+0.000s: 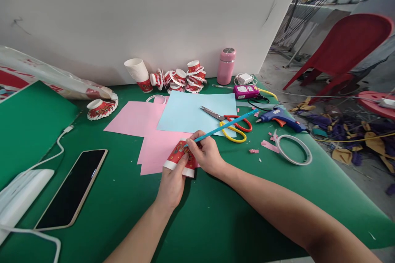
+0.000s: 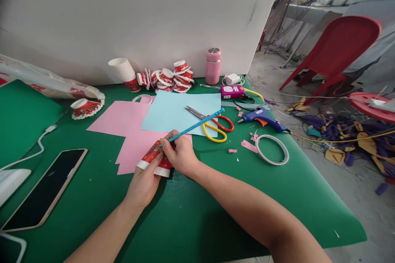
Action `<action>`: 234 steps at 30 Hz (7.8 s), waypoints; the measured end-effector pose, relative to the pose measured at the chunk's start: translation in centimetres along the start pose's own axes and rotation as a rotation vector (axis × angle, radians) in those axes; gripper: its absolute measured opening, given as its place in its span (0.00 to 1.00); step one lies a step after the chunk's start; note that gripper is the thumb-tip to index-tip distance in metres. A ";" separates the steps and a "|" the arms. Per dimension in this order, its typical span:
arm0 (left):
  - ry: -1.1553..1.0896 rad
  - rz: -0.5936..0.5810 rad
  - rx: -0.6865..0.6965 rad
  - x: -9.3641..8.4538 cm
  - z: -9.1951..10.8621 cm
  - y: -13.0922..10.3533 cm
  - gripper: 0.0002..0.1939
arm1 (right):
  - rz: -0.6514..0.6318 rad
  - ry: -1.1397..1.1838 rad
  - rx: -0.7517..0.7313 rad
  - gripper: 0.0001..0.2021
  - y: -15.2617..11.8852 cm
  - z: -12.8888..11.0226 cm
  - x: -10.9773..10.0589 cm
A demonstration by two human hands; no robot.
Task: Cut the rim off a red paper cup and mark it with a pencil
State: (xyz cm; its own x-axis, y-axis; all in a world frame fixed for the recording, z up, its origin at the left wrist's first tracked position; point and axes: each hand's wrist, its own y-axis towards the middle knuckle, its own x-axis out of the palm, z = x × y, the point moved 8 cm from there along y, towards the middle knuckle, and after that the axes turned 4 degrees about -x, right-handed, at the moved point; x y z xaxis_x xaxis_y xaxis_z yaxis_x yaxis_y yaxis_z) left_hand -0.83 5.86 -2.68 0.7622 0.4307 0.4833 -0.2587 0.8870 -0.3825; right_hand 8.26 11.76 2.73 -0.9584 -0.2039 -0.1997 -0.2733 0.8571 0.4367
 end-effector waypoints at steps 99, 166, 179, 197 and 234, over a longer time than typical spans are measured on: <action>-0.060 0.055 -0.037 -0.4 1.1 0.0 0.11 | 0.152 0.341 0.086 0.16 0.3 2.2 -1.4; 0.349 -0.078 0.234 0.1 1.2 -0.9 0.14 | 0.116 0.227 0.004 0.15 -0.7 0.0 -1.2; -0.108 -0.056 -0.065 0.5 0.6 0.0 0.12 | 0.049 0.122 0.053 0.16 -0.2 0.7 -0.9; -0.148 -0.017 -0.138 -0.3 0.5 0.7 0.09 | -0.098 -0.083 -0.092 0.14 0.2 -0.7 -0.5; -0.169 -0.065 -0.125 -0.1 0.5 0.6 0.08 | -0.091 -0.118 -0.140 0.11 -0.1 -0.7 -0.3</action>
State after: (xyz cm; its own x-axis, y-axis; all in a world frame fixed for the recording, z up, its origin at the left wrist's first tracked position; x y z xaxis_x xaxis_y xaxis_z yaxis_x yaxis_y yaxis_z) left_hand -1.35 6.44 -2.55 0.6618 0.4046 0.6311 -0.1291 0.8908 -0.4357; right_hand 8.49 11.41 3.35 -0.9150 -0.2137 -0.3423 -0.3754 0.7620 0.5277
